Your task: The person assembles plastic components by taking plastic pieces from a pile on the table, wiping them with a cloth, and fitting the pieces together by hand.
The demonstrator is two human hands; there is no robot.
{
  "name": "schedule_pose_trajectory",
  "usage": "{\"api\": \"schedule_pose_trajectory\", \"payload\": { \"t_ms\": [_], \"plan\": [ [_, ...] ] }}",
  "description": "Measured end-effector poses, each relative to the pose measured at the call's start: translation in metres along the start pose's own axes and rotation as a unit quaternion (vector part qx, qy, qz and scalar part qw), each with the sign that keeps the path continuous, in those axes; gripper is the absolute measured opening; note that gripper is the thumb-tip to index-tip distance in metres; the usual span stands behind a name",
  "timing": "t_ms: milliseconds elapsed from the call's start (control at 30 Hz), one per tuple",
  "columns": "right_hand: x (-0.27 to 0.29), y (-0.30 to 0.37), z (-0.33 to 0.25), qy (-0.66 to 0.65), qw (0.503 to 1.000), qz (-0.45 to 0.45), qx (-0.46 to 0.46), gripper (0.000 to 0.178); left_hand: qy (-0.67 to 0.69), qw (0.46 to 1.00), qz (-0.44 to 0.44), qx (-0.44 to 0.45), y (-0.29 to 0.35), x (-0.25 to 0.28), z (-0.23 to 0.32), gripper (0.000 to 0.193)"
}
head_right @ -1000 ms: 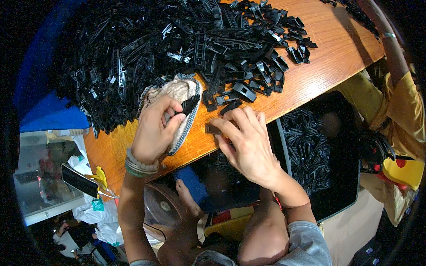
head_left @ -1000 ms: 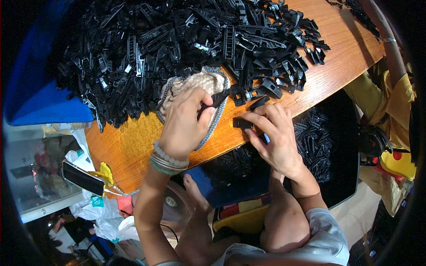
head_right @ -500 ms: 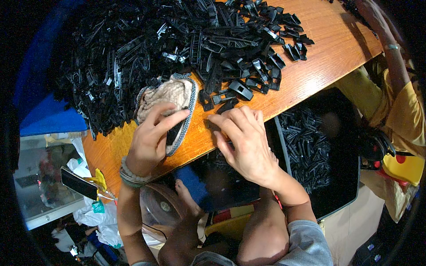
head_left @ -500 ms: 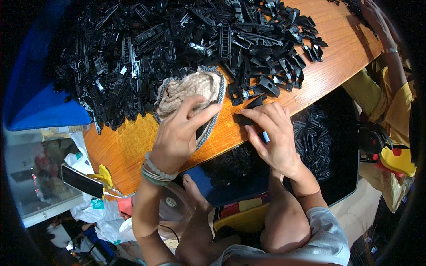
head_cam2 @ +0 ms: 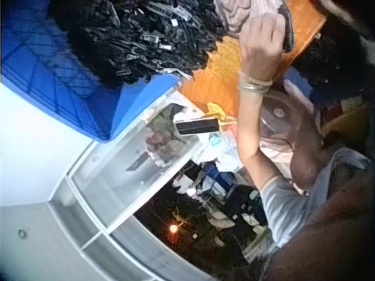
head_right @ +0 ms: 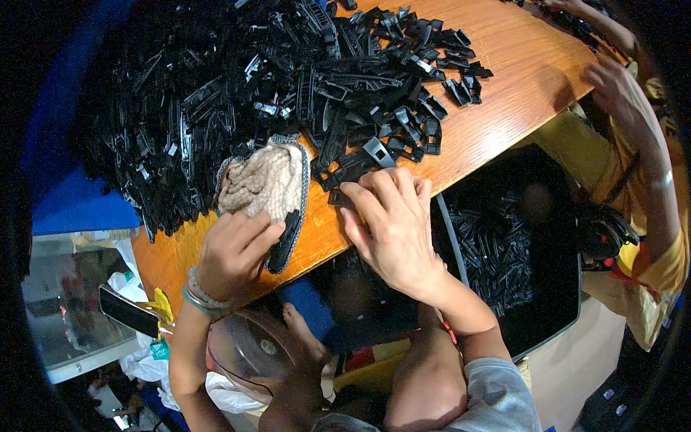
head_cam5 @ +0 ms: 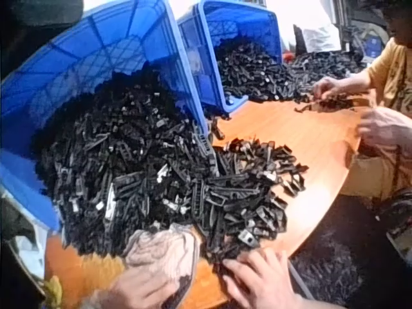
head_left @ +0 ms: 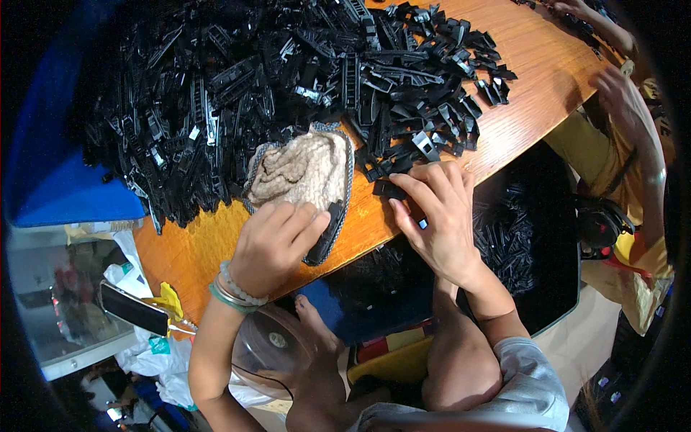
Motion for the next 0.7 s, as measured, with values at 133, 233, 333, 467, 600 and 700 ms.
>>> {"api": "schedule_pose_trajectory", "payload": {
  "t_ms": [133,233,333,467,600,700],
  "plan": [
    [0.0,-0.001,-0.005,0.028,0.999,0.012,0.011,0.033,-0.11,0.991,-0.01,-0.071,0.002,-0.006,0.014,0.036],
    [0.004,-0.001,0.002,0.007,1.0,0.011,-0.014,0.034,-0.057,0.996,-0.023,-0.069,0.005,-0.006,0.009,0.035],
    [0.004,0.0,0.012,-0.013,1.0,0.017,-0.013,0.032,-0.003,0.997,0.058,0.054,0.004,0.012,-0.014,0.036],
    [0.009,0.0,0.021,-0.068,0.997,0.038,-0.022,0.03,0.123,0.977,0.049,0.17,-0.01,0.009,-0.005,0.03],
    [0.019,0.004,0.042,-0.174,0.981,0.05,-0.073,0.027,0.185,0.966,0.071,0.167,-0.037,-0.006,0.014,0.023],
    [0.018,0.002,0.038,-0.175,0.982,-0.015,-0.066,0.026,0.278,0.935,0.098,0.196,-0.034,-0.029,-0.004,0.022]
  ]
}}
Point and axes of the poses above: each hand's wrist, its own y-axis away from the middle knuckle, its own x-axis out of the back of the hand, z = x × y, the point moved 10 cm from there along -y, towards the middle knuckle, and after that the axes turned 2 degrees about -x, right-handed, at the moved point
